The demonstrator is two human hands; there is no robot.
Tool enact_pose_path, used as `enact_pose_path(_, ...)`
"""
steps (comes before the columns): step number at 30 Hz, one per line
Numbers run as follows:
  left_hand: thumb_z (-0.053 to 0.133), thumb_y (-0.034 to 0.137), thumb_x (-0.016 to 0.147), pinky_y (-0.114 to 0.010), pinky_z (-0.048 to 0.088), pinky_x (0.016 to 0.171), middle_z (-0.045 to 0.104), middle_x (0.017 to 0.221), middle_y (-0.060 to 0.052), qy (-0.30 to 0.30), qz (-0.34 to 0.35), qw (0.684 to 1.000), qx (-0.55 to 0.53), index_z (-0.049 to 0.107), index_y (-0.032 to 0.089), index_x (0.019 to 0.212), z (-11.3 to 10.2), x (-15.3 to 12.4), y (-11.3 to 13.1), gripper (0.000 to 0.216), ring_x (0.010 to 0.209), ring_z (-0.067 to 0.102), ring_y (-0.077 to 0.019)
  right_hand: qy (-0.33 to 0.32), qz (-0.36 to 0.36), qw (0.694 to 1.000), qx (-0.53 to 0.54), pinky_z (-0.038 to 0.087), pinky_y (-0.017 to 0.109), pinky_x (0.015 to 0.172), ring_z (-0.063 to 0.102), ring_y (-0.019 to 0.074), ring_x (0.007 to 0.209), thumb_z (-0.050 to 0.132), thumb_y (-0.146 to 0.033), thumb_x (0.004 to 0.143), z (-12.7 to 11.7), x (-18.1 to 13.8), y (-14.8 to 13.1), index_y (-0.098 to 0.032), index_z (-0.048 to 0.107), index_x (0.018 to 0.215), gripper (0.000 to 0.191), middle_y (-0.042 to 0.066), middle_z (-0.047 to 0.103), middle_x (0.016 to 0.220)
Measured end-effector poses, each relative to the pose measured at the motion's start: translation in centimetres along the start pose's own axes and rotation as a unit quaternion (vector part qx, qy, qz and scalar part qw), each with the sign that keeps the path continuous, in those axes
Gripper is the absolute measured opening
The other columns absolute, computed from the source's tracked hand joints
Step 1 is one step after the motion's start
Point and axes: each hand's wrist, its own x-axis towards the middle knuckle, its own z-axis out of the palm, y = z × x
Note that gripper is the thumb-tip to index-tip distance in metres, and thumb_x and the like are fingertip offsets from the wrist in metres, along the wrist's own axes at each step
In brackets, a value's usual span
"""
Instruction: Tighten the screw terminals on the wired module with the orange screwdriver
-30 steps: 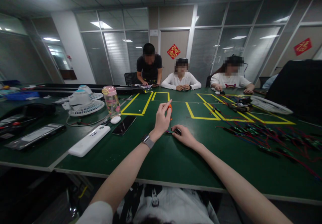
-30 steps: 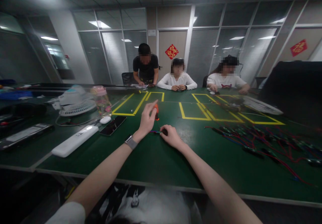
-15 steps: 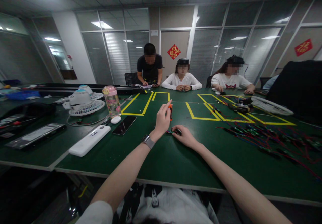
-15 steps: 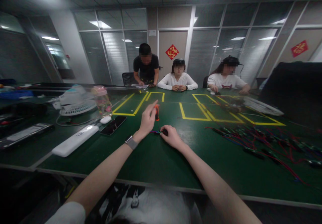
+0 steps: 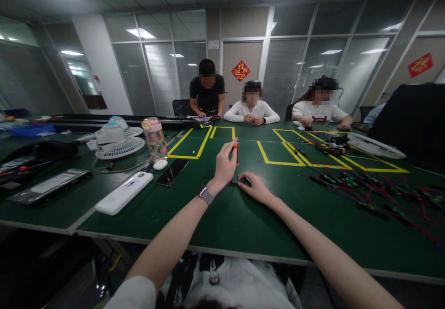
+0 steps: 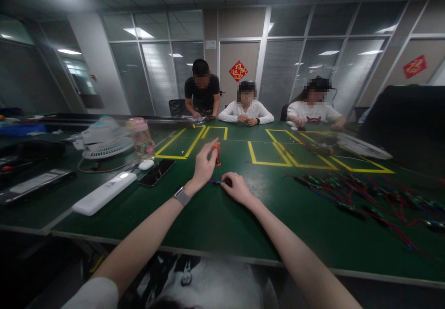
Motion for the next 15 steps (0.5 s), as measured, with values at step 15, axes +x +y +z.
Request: enact_pose_path(15, 0.045, 0.023, 0.091, -0.028, 0.045, 0.085, 0.058, 0.097, -0.005, 0.013, -0.013, 0.999, 0.035, 0.055, 0.022, 0.123, -0.11, -0.05, 0.04, 0.033, 0.089, 0.056, -0.0146, 0.001, -0.007, 1.0, 0.003, 0.045, 0.035, 0.084, 0.061, 0.0201, 0.09, 0.058, -0.018, 0.079, 0.03, 0.02, 0.13, -0.019, 0.063, 0.085, 0.008, 0.006, 0.068, 0.094)
